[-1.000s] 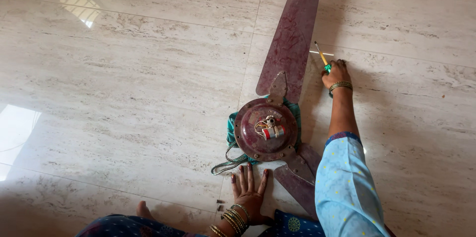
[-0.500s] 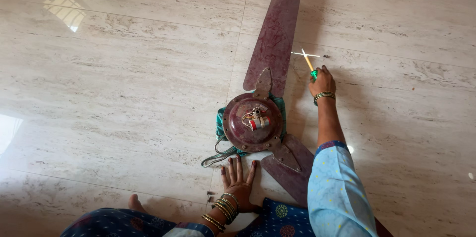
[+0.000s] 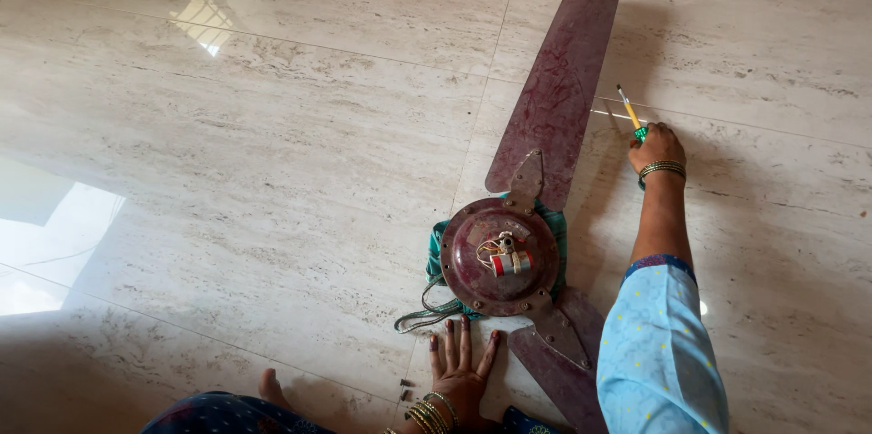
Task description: The person sits on the floor and uses a screwdriver to work on the central hub of a ceiling fan. They repeatedly tighten and loosen screws on the fan's motor housing while adjusting the fan blades.
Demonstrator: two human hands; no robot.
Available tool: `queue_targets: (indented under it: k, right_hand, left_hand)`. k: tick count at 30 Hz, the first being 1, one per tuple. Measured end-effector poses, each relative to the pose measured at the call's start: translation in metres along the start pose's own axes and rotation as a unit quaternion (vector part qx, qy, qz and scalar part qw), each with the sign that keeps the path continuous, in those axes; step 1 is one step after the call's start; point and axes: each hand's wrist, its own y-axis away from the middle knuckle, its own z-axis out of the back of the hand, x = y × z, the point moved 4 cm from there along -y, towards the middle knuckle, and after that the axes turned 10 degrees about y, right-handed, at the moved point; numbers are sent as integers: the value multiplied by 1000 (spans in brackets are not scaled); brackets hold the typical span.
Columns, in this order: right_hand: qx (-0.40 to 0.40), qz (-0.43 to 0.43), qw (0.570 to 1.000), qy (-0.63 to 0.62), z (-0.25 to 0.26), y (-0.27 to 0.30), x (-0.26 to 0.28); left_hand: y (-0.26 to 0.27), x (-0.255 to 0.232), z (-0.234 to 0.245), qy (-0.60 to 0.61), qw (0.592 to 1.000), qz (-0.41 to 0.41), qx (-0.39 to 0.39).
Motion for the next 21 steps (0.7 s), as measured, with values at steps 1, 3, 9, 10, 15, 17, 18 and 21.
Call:
queue_targets:
  k: [1, 3, 9, 10, 15, 17, 18, 21]
  right_hand:
    - [-11, -5, 1000, 6, 0, 2, 2]
    - [-33, -15, 999, 6, 4, 12, -2]
    - [-116, 4, 993, 20, 12, 77, 0]
    - [-113, -6, 993, -23, 16, 87, -3]
    - [-35, -155, 724, -671, 25, 146, -27]
    - [20, -184, 599, -779, 42, 161, -28]
    - [53, -200, 528, -824, 47, 181, -26]
    - [60, -128, 401, -905, 85, 230, -26]
  left_hand:
    - [1, 0, 1, -6, 1000, 5, 6]
    - [2, -2, 5, -9, 1000, 9, 3]
    - [10, -9, 8, -56, 998, 23, -6]
    - [10, -10, 11, -62, 998, 20, -16]
    - [12, -5, -1, -61, 997, 12, -46]
    - [1, -7, 7, -69, 996, 10, -54]
    - [0, -4, 2, -68, 996, 15, -52]
    - [-7, 1, -5, -70, 994, -2, -89]
